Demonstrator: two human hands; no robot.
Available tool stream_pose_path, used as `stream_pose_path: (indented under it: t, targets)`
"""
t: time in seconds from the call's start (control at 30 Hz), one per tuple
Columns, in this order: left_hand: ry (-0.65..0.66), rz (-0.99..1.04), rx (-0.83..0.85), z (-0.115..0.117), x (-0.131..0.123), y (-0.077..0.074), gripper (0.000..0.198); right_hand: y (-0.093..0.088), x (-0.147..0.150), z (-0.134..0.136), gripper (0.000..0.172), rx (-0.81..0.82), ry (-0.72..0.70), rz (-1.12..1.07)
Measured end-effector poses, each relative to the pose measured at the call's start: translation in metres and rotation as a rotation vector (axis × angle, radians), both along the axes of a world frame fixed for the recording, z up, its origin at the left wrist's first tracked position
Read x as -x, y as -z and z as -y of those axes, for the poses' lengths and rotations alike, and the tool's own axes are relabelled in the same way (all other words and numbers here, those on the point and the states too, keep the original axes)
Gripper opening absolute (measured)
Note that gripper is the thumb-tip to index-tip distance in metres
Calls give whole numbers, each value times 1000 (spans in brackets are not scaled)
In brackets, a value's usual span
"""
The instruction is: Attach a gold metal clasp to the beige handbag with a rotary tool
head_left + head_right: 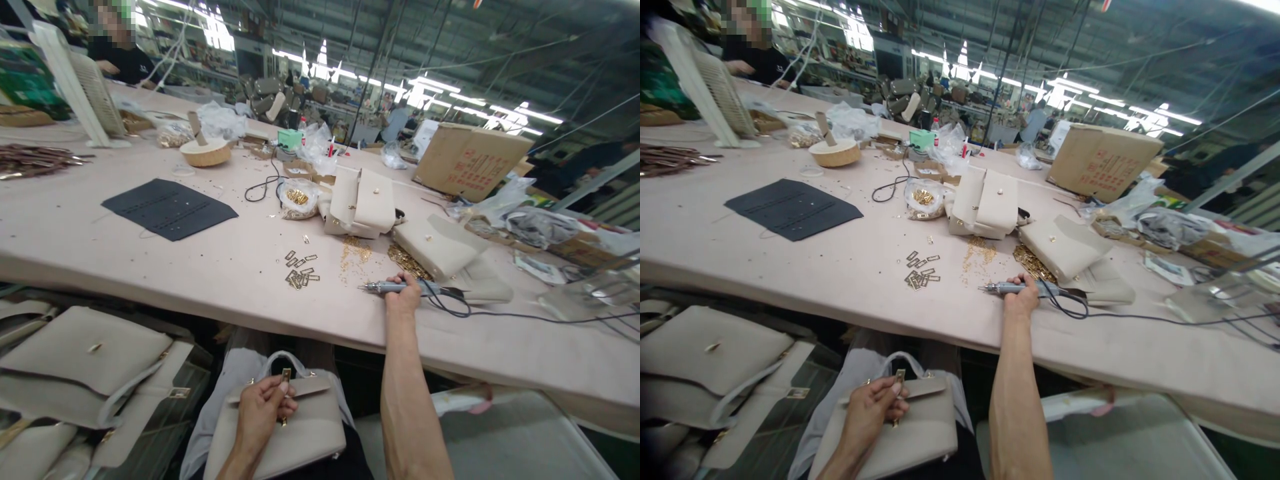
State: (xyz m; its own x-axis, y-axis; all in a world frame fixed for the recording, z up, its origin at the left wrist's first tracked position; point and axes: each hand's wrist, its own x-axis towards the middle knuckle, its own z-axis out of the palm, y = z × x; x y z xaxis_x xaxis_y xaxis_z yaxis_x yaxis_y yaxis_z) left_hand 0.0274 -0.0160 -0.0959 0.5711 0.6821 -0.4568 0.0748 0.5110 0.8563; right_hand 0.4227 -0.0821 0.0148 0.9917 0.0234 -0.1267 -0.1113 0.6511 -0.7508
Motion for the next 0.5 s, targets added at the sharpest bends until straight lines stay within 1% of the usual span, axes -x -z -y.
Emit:
stream_pose_path:
  t: [0.17, 0.33, 0.5]
  targets:
    - [1, 3, 5, 0, 0, -1, 49, 0, 3, -2, 18, -44, 29, -28]
    - [-19, 10, 15, -1, 0, -5, 54, 2, 2, -3, 20, -16, 51, -22]
    - [-13, 13, 12, -1, 1, -6, 53, 4, 1, -1, 25, 18, 68, -9]
